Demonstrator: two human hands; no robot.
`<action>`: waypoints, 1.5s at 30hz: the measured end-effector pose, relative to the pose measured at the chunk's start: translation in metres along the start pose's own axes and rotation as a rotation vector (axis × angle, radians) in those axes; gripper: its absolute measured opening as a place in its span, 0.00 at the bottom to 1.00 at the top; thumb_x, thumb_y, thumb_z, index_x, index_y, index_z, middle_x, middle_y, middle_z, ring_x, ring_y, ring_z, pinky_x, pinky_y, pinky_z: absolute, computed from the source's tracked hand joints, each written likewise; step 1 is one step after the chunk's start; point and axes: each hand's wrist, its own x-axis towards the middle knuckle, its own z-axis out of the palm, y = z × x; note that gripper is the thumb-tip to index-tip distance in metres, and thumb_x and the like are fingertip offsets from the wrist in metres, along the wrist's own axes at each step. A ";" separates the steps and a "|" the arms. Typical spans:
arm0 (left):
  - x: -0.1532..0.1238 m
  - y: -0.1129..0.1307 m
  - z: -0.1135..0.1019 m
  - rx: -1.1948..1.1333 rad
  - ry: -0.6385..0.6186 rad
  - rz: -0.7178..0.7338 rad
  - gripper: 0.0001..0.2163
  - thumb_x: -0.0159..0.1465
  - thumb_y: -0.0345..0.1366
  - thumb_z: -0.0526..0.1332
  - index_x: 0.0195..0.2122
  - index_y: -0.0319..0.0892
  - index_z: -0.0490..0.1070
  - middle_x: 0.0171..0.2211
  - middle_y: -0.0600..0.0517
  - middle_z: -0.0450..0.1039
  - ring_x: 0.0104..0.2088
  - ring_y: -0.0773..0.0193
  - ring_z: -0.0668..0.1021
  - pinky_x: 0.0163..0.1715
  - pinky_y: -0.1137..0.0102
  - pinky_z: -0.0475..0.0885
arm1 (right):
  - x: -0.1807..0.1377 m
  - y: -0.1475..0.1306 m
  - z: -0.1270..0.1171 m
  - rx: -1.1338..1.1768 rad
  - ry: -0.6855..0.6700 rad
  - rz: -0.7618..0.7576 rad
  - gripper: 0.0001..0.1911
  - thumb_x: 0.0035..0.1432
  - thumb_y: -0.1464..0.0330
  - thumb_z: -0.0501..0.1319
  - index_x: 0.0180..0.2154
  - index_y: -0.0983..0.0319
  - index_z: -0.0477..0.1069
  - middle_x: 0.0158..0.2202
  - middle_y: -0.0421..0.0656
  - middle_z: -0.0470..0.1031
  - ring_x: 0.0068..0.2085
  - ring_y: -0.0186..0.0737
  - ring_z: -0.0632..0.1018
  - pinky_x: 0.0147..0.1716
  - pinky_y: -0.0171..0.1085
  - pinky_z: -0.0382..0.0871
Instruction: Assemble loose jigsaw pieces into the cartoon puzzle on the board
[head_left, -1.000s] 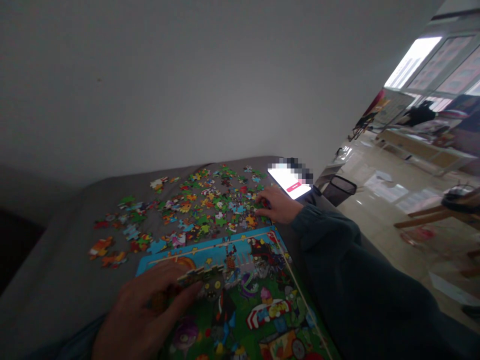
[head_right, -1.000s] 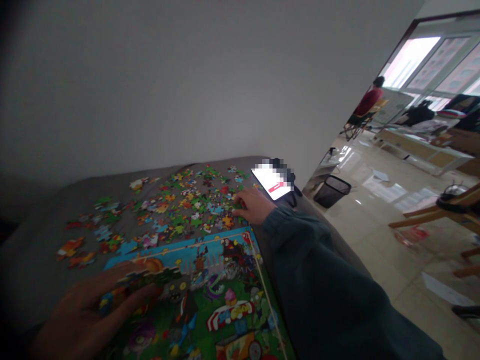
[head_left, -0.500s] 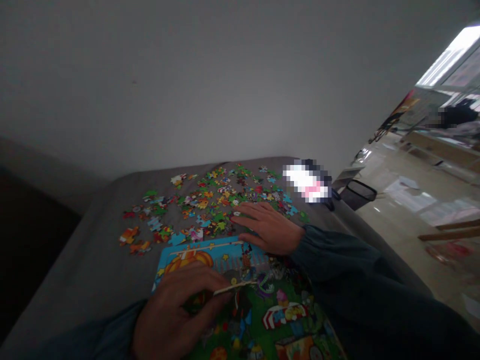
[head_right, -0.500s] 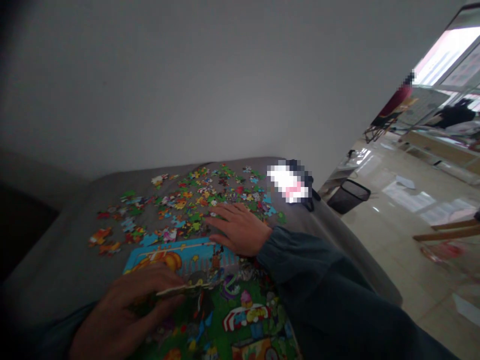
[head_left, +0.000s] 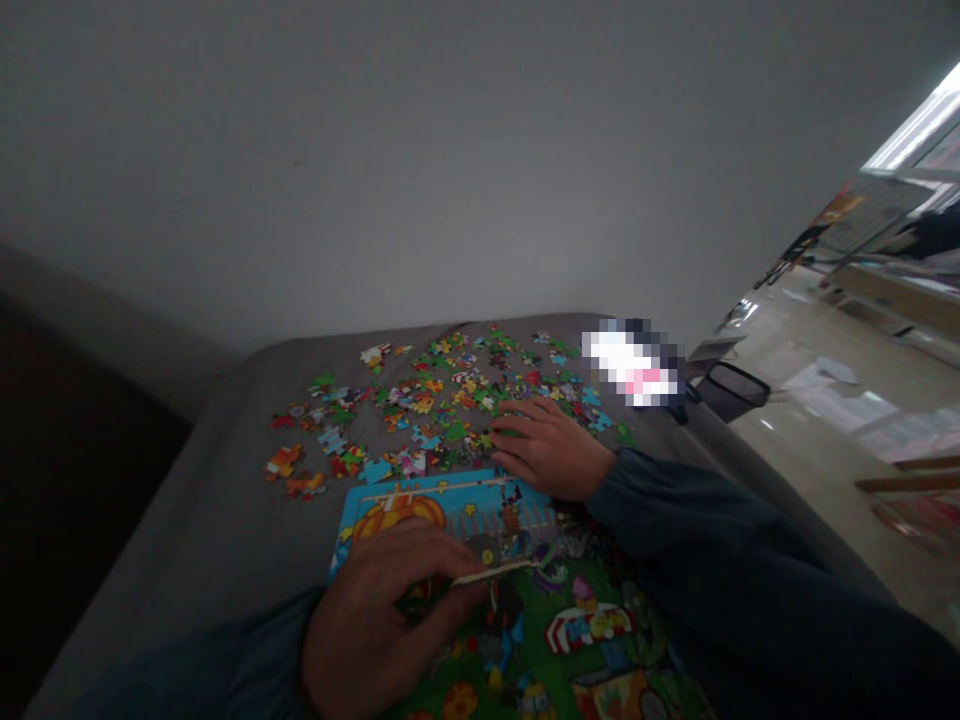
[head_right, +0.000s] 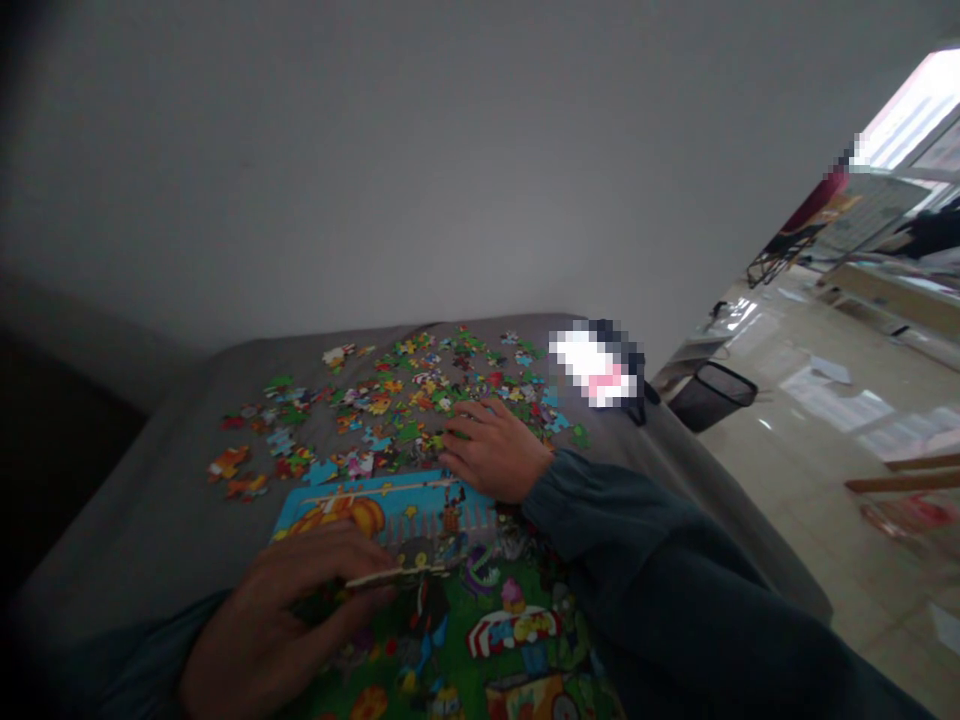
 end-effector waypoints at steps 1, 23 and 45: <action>0.000 0.000 0.000 -0.005 0.001 -0.002 0.04 0.62 0.30 0.63 0.31 0.46 0.74 0.29 0.60 0.79 0.31 0.71 0.79 0.33 0.78 0.70 | 0.000 0.000 0.000 0.002 0.007 0.001 0.17 0.68 0.62 0.51 0.48 0.62 0.74 0.53 0.46 0.74 0.59 0.48 0.66 0.56 0.49 0.59; -0.003 0.003 0.002 -0.100 -0.002 -0.025 0.06 0.62 0.30 0.63 0.29 0.46 0.75 0.28 0.60 0.79 0.30 0.70 0.79 0.33 0.76 0.68 | 0.000 -0.014 0.018 0.096 -0.030 -0.003 0.21 0.69 0.61 0.47 0.59 0.57 0.64 0.63 0.44 0.62 0.64 0.46 0.57 0.59 0.50 0.56; -0.006 0.010 0.002 -0.103 0.010 -0.063 0.04 0.60 0.30 0.64 0.28 0.44 0.76 0.27 0.56 0.79 0.30 0.66 0.79 0.33 0.73 0.70 | 0.004 -0.032 0.011 0.145 -0.155 -0.105 0.23 0.68 0.56 0.46 0.62 0.49 0.59 0.66 0.44 0.55 0.64 0.55 0.54 0.58 0.61 0.52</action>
